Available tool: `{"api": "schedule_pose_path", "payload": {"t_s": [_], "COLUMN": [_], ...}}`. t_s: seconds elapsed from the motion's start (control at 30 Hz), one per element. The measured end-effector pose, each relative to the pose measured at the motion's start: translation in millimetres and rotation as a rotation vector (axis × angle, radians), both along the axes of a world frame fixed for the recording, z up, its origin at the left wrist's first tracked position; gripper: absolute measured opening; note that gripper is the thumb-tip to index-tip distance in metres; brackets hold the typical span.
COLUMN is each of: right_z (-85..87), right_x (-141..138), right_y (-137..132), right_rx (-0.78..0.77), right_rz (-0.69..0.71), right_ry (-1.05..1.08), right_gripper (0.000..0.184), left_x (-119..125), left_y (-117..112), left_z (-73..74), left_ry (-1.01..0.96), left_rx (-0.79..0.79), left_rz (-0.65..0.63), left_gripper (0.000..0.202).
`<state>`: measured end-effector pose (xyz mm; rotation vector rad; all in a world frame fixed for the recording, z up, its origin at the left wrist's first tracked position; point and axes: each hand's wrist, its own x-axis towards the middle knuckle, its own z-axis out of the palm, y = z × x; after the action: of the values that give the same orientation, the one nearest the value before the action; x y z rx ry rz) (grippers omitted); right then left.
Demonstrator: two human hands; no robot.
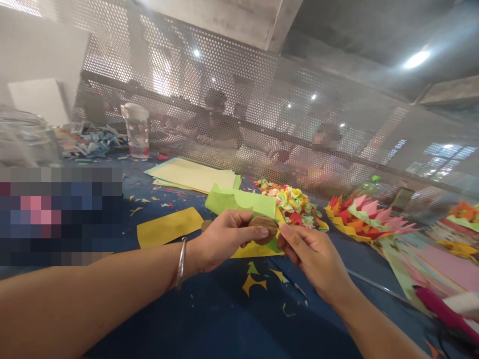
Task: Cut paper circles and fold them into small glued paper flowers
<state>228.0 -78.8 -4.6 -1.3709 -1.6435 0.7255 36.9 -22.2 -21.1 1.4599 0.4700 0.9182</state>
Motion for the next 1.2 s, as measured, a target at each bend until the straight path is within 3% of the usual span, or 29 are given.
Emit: {"api": "schedule_pose_path", "payload": {"t_s": [1.2], "right_z": [-0.9], "right_x": [-0.8], "right_y": [-0.5], "right_rx": [-0.033], "right_rz": [0.019], "right_ry": [-0.001], "right_gripper": [0.047], "left_x": [0.9], "left_y": [-1.7], "left_z": [2.4], "left_ry": [0.007], "left_rx": [0.026], "left_rz": [0.01], "left_gripper": [0.018]}}
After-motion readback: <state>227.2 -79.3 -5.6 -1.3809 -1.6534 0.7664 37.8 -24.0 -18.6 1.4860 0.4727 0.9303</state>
